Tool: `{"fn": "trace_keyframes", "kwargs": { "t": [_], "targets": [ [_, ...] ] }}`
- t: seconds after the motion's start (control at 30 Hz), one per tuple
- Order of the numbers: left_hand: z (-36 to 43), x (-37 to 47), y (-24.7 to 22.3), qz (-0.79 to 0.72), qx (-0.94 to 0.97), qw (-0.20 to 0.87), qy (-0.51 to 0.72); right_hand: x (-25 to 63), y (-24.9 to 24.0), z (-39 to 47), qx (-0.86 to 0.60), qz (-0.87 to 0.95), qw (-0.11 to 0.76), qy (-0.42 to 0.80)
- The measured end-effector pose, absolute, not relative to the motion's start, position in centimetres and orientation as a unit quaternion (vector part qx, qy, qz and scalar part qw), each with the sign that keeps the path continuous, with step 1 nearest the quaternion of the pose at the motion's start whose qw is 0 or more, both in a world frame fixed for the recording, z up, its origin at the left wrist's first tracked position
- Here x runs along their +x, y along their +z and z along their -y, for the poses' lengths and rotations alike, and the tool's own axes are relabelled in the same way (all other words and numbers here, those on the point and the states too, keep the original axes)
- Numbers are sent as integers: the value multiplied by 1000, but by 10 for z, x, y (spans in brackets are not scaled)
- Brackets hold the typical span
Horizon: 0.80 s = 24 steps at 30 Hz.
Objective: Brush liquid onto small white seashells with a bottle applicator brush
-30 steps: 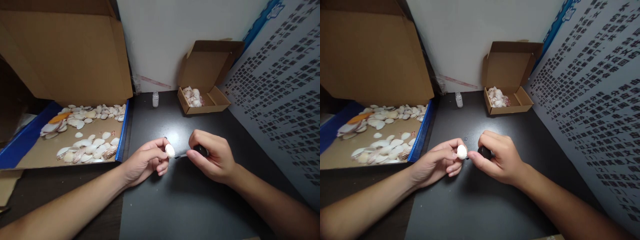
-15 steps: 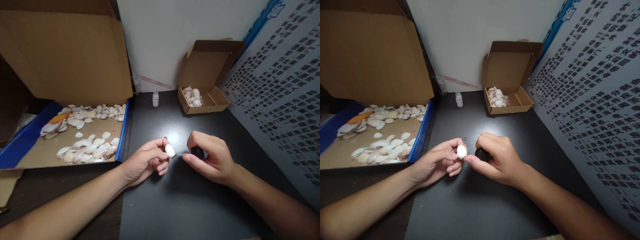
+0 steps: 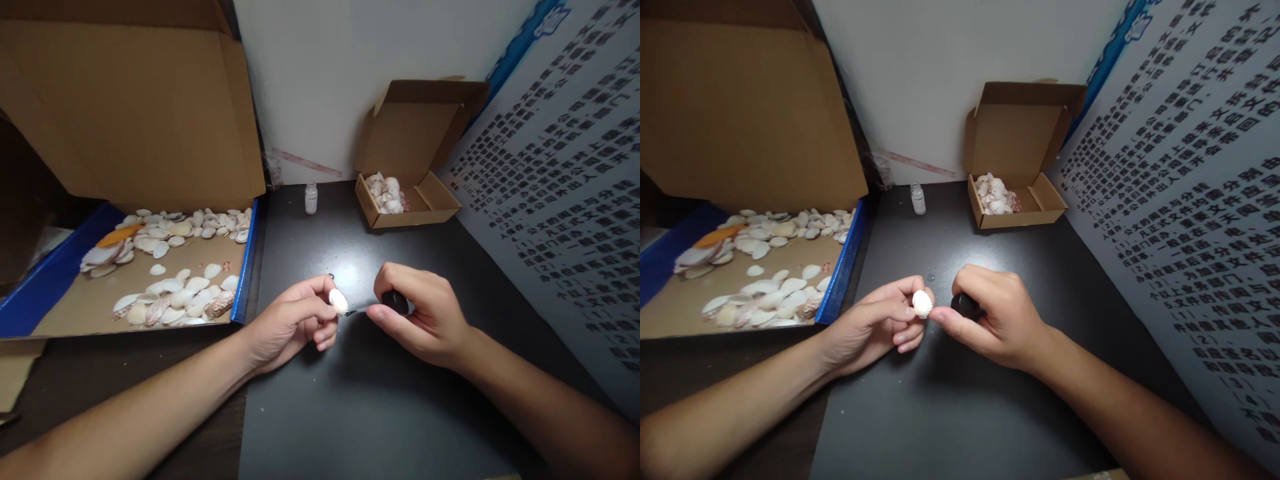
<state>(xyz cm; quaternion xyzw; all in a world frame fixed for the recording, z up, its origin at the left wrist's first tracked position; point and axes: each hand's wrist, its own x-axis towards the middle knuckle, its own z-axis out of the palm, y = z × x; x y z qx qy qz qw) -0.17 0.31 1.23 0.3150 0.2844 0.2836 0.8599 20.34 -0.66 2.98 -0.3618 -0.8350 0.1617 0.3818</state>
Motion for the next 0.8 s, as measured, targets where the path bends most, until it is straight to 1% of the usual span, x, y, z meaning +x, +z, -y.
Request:
{"fn": "trace_keyframes", "kwargs": {
  "t": [0.43, 0.67, 0.8],
  "targets": [
    [-3, -2, 13, -289, 320, 856, 283, 205, 29, 8, -313, 835, 407, 198],
    [-3, -3, 13, -283, 314, 861, 283, 201, 31, 7, -351, 840, 384, 152],
    [-3, -3, 12, -283, 320, 858, 285, 203, 32, 9, -341, 836, 396, 166]
  ]
}}
